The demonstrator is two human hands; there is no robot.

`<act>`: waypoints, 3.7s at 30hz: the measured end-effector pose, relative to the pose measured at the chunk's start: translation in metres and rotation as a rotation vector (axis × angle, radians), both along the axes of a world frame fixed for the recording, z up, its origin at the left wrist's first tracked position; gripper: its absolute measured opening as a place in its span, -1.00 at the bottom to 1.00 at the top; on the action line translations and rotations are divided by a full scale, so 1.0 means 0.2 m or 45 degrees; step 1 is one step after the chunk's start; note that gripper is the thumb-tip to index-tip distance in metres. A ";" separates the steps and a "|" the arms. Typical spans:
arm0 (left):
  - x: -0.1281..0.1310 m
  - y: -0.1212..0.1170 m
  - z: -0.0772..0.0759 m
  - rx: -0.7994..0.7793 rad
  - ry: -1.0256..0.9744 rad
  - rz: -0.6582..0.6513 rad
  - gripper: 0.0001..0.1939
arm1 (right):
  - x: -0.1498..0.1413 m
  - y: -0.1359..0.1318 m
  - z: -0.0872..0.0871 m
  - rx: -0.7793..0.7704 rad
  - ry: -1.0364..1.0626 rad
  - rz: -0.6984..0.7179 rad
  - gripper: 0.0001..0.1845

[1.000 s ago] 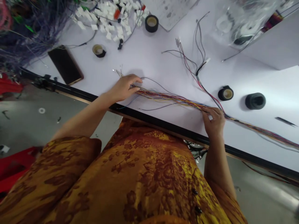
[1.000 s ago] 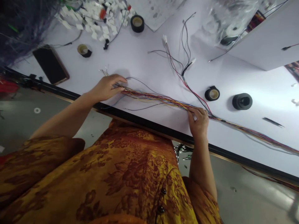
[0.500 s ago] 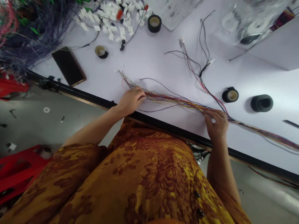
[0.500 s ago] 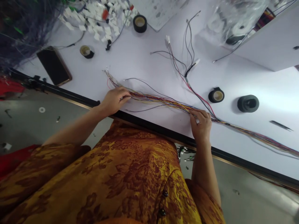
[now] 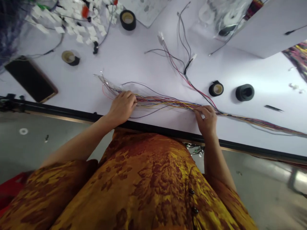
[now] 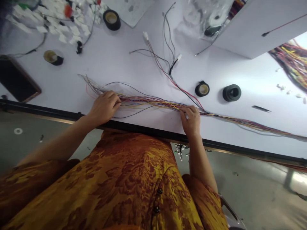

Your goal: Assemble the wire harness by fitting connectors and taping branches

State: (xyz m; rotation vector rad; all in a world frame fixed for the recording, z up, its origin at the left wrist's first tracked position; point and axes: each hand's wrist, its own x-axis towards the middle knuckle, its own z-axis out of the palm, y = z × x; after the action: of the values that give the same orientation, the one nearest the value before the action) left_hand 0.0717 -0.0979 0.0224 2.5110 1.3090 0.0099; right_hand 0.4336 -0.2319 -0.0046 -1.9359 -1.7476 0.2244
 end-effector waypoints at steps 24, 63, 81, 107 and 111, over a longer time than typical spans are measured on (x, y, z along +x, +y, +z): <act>0.07 0.00 0.02 0.028 -0.101 0.060 -0.62 | -0.67 0.63 0.08 -0.285 0.464 0.620 -0.82; 0.40 -0.04 -0.07 -0.753 -1.424 0.462 -0.87 | 0.05 -0.06 0.10 -0.052 0.047 -0.395 -0.80; 0.39 -0.05 -0.09 -0.654 -1.361 0.380 -0.76 | 0.21 -0.21 0.06 -0.135 0.044 -0.317 -0.81; 0.39 -0.04 -0.13 -0.655 -1.479 0.376 -0.81 | 0.24 -0.17 0.08 -0.278 -0.071 -0.276 -0.72; 0.39 -0.04 -0.14 -0.646 -1.510 0.367 -0.79 | 0.20 -0.14 0.09 -0.397 -0.155 -0.229 -0.73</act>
State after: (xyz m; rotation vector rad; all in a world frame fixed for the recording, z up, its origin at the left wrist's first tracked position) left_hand 0.1499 -0.1064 -0.0053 1.3845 0.9207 0.9313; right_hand 0.4740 -0.2590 0.0143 -2.3609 -1.6794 0.3373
